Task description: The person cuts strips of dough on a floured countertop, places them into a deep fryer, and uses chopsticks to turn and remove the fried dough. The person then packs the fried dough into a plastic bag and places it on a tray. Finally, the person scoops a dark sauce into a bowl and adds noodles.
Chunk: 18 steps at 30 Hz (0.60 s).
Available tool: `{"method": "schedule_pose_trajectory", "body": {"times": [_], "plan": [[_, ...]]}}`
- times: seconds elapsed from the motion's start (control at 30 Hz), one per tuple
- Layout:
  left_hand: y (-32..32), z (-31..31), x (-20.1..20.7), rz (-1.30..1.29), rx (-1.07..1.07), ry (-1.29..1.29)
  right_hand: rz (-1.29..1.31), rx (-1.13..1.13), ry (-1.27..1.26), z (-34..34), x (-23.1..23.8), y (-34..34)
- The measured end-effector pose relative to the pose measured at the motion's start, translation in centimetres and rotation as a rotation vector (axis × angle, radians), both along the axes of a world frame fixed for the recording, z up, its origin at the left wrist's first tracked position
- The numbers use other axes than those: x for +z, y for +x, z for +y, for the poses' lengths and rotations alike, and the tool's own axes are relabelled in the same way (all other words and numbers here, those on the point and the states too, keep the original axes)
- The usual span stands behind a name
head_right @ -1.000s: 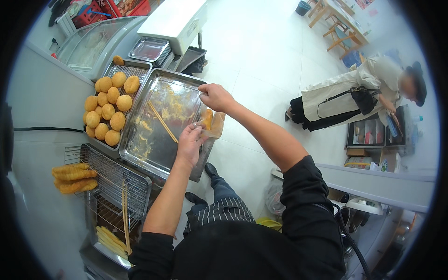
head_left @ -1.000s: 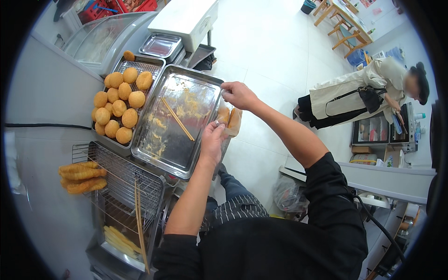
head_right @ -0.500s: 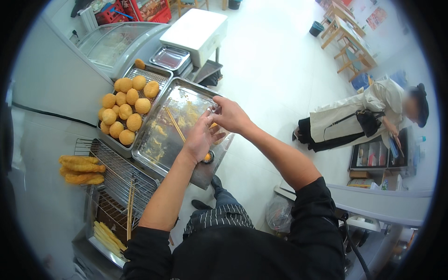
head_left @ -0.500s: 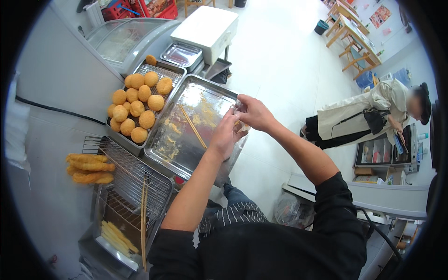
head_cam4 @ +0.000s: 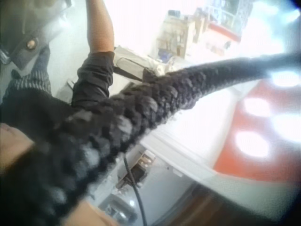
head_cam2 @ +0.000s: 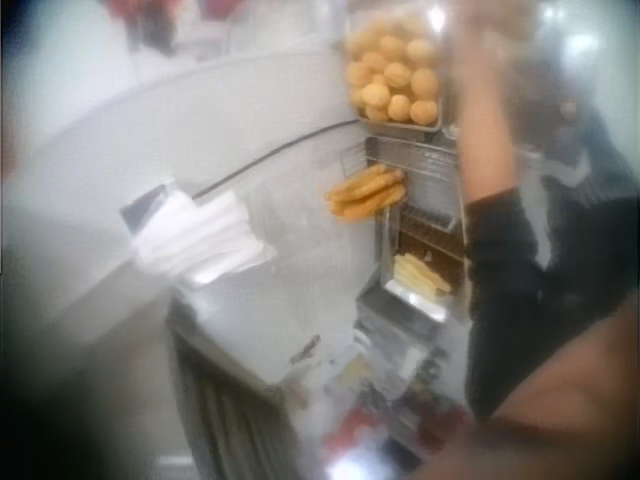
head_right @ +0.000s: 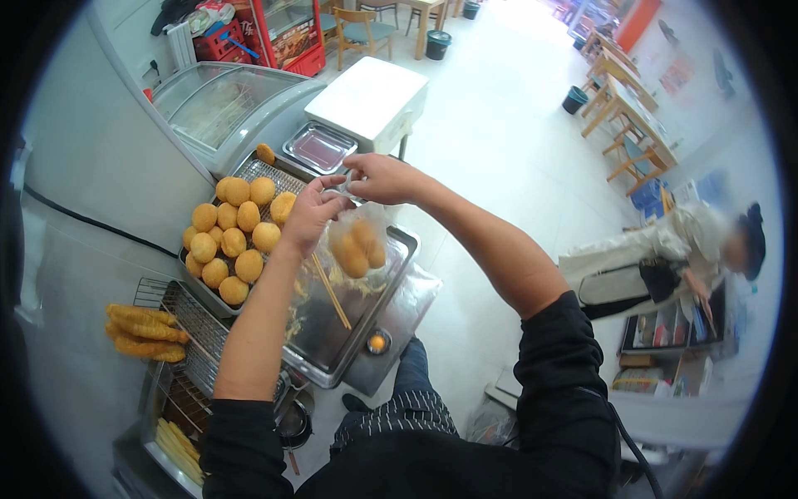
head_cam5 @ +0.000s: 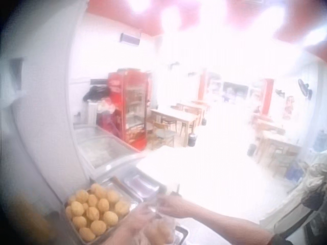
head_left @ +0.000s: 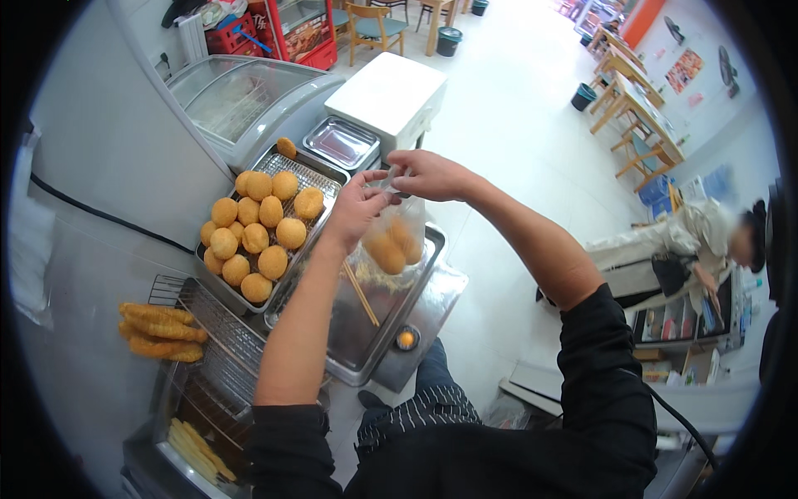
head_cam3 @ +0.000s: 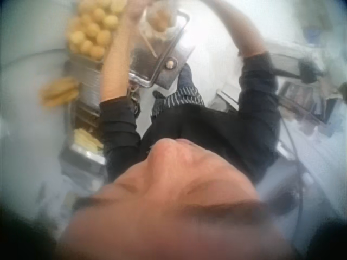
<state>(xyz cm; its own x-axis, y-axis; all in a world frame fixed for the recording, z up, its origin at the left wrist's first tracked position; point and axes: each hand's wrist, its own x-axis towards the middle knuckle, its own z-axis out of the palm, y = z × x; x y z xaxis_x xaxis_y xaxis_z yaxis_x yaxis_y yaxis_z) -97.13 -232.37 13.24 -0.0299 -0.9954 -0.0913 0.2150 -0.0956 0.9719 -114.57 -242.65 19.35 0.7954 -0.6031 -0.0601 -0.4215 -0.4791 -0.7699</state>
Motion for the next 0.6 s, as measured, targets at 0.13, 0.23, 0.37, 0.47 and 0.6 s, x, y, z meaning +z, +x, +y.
{"method": "schedule_pose_trajectory", "body": {"times": [0.13, 0.23, 0.37, 0.47, 0.6], "plan": [[3.4, -7.9, -1.0, 0.443, 0.019, 0.150, -0.202, 0.352, -0.274, -7.6, -2.4, 0.7], [3.6, -13.5, -1.9, -0.179, 0.001, -0.027, -0.253, 0.069, 0.494, -14.6, -5.1, 2.1], [3.6, -19.7, -2.7, -0.564, 0.081, -0.030, -0.300, 0.031, 0.924, -23.1, -7.1, 5.5], [4.0, -22.2, -2.7, -0.687, 0.489, -0.121, -0.223, -0.150, 0.416, -28.1, -7.4, 7.9], [1.7, -14.6, -3.5, -0.369, 0.615, -0.105, -0.146, -0.188, 0.192, -34.9, -7.7, 10.1]]}}
